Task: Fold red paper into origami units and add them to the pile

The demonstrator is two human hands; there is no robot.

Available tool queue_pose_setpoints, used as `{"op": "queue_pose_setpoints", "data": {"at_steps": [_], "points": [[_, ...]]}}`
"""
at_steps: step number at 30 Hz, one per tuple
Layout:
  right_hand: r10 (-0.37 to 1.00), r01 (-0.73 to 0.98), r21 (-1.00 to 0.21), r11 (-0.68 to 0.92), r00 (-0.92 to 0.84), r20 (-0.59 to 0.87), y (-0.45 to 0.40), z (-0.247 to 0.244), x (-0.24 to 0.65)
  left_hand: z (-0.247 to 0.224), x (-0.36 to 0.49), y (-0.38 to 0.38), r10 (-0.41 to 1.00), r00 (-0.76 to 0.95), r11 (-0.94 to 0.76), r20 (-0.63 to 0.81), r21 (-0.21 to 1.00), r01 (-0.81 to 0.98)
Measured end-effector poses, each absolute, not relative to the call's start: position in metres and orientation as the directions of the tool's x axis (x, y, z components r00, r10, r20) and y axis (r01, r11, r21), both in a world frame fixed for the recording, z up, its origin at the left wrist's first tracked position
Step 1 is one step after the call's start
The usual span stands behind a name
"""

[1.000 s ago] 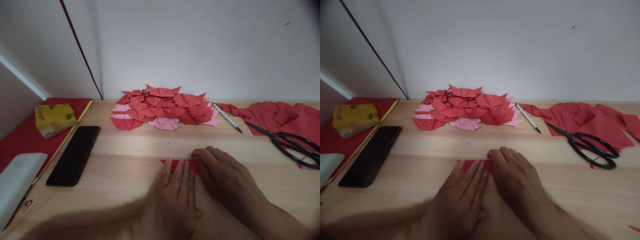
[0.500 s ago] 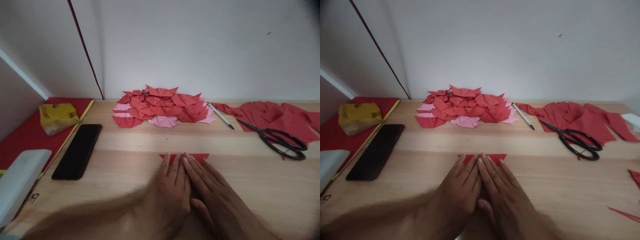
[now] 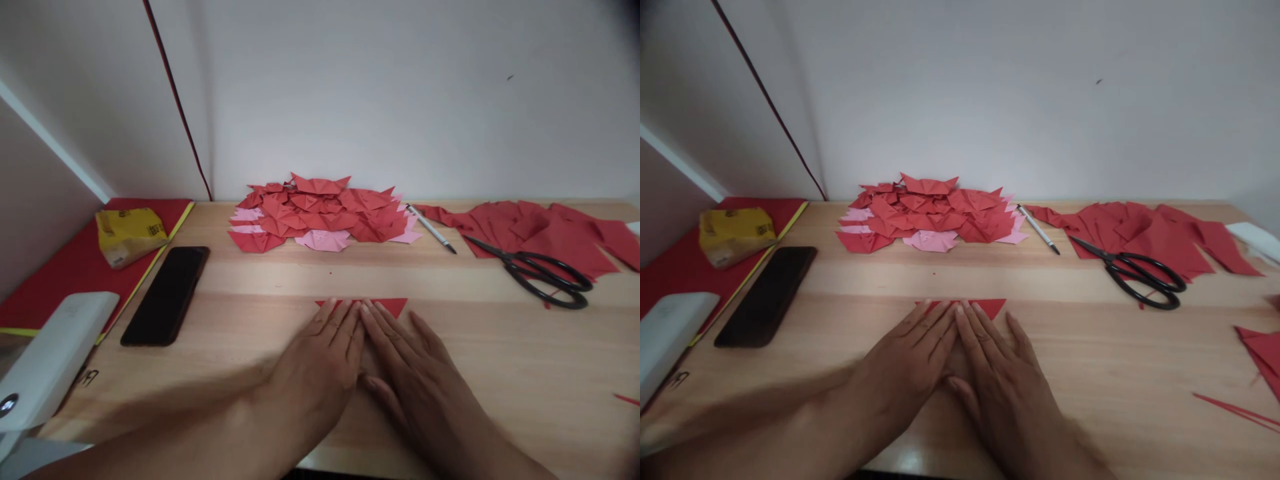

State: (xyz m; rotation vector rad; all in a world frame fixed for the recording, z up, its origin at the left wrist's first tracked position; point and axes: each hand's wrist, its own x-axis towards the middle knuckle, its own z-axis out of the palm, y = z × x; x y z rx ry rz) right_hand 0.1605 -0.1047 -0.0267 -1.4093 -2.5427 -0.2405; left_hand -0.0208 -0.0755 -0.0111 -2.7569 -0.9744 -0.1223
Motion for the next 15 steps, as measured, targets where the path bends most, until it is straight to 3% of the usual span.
{"op": "queue_pose_setpoints", "data": {"at_steps": [8,12,15], "points": [[0.794,0.836,0.027,0.548,-0.53,0.299,-0.102,-0.023,0.16,-0.008,-0.043,-0.086,0.677,0.729,-0.711,0.099,-0.166,0.683],[0.8,0.839,0.003,0.544,-0.519,0.302,-0.103,-0.024,0.158,-0.001,-0.031,-0.084,0.717,0.679,-0.659,0.158,-0.163,0.734],[0.81,0.843,-0.025,0.538,-0.508,0.291,-0.103,-0.025,0.158,-0.001,-0.022,-0.079,0.668,0.726,-0.725,0.164,-0.079,0.685]]}}
